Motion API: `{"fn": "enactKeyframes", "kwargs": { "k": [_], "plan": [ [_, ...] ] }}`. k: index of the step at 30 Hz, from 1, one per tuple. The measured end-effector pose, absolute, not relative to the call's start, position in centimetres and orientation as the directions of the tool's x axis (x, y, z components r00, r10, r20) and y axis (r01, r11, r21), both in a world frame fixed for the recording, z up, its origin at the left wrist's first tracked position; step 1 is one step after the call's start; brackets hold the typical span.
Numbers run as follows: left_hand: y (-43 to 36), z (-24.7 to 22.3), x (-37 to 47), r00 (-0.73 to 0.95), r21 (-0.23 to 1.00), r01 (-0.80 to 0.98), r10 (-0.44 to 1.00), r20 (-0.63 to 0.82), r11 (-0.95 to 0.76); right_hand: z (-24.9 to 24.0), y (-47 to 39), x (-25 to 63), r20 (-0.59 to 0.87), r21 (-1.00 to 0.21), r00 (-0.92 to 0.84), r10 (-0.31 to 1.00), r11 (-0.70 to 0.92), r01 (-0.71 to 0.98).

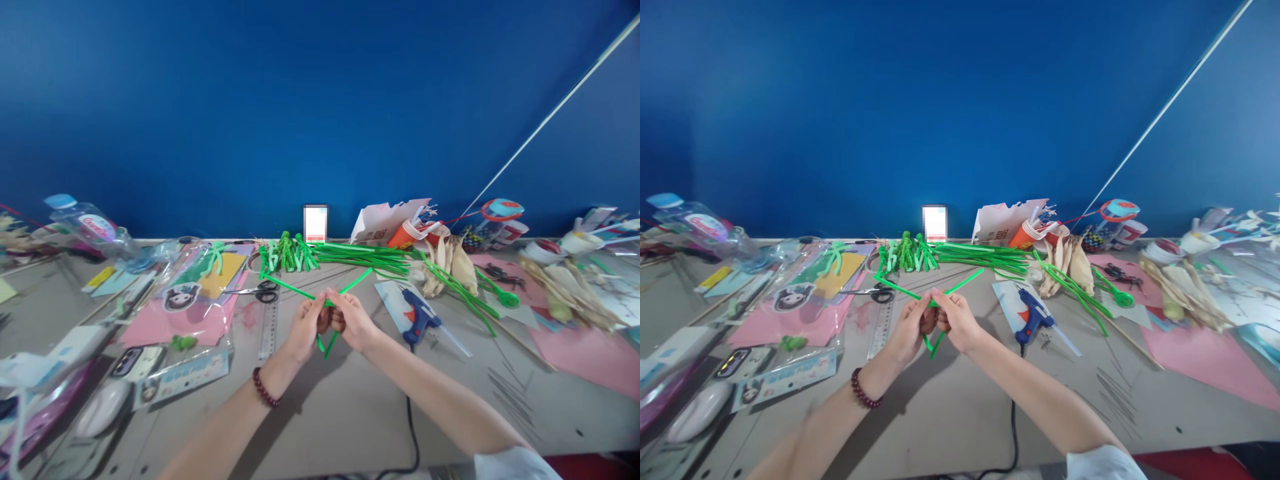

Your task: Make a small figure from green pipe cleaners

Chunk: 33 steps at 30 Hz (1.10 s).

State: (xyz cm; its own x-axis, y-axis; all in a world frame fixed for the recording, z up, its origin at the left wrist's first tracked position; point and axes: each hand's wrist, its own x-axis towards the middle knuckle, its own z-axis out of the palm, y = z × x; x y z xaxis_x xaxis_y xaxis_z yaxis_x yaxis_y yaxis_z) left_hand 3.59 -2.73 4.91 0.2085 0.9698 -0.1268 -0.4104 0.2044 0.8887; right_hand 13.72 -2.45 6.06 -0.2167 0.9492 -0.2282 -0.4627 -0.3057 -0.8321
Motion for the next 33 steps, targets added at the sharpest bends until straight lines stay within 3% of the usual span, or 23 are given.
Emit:
{"fn": "enactKeyframes", "kwargs": {
  "k": [9, 15, 18, 27, 30, 33],
  "plan": [
    [-3.0, 5.5, 3.1, 0.325, 0.853, -0.448, 0.938, -0.124, 0.268, 6.2, -2.5, 14.2, -0.228, -0.853, -0.298, 0.927, -0.338, -0.398],
    [-2.0, 4.4, 2.3, 0.252, 0.890, -0.427, 0.966, -0.056, 0.163, 7.1, -1.4, 16.1, -0.052, -0.991, -0.377, 0.925, -0.094, -0.094],
    [-1.4, 4.2, 1.9, 0.162, 0.890, -0.437, 0.985, -0.064, 0.130, 7.2, -0.8, 17.1, 0.041, -0.991, -0.336, 0.941, 0.080, 0.103],
    [-0.8, 4.0, 1.7, 0.067, 0.950, -0.305, 0.997, -0.044, 0.062, 7.9, -0.3, 18.2, 0.361, -0.767, -0.304, 0.882, 0.466, 0.440],
    [-0.8, 4.2, 1.6, 0.062, 0.969, -0.245, 0.998, -0.028, 0.042, 8.4, -0.4, 18.5, 0.523, -0.598, -0.269, 0.808, 0.574, 0.560],
    [-1.0, 4.7, 1.8, 0.050, 0.987, -0.157, 0.998, 0.027, -0.019, 9.0, -0.4, 18.9, 0.579, -0.419, -0.383, 0.720, 0.666, 0.618]
  ]
}}
